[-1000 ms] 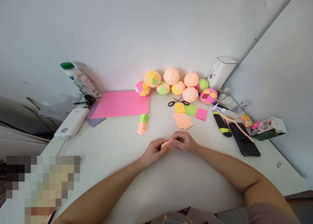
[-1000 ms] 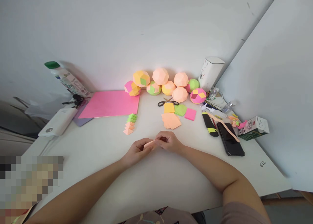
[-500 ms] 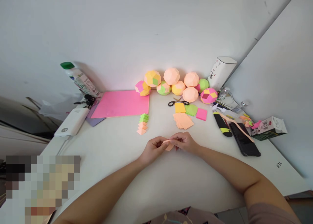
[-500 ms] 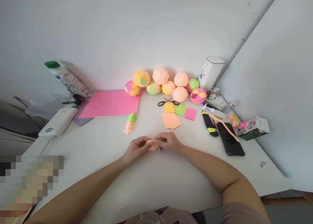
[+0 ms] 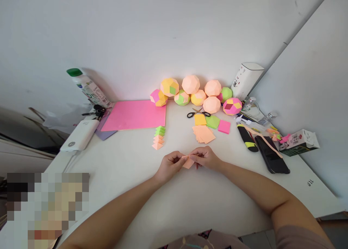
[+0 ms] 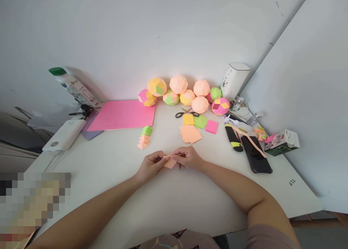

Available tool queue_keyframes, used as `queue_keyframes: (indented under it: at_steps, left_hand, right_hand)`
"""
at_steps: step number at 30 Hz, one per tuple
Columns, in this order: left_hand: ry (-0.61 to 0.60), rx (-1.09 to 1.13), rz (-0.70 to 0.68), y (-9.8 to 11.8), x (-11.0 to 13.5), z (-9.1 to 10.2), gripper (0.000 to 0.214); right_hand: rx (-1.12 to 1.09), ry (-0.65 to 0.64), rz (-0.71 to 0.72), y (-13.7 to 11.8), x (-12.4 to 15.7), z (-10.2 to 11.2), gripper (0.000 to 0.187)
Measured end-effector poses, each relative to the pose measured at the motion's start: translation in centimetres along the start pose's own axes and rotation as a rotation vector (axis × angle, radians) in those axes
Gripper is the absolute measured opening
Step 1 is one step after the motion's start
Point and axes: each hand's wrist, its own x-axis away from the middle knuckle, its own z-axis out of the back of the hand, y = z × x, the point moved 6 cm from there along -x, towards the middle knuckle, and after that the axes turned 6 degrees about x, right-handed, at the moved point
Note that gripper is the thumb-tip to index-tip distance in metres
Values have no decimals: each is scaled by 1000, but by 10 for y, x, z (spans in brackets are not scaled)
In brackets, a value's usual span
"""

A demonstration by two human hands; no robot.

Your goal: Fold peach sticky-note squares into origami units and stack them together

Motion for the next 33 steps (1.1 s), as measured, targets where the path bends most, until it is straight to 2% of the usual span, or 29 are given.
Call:
queue_keyframes:
  at_steps: [17,24,28,33]
  left_hand:
    - [-20,-86,-38,7,1,0,34]
    - [-24,-81,-5,7,3,2,43]
    - [-41,-40,0,6,3,2,39]
    - [-66,-9,-29,8,3,-3,21]
  right_hand:
    - [-31,-44,-49,3,-1,0,27]
    - [-50,-38,-57,3,-2,1,25]
    - [-56,-39,-56,3,-3,1,25]
    - [-61,-43,-69,2,-3,0,25]
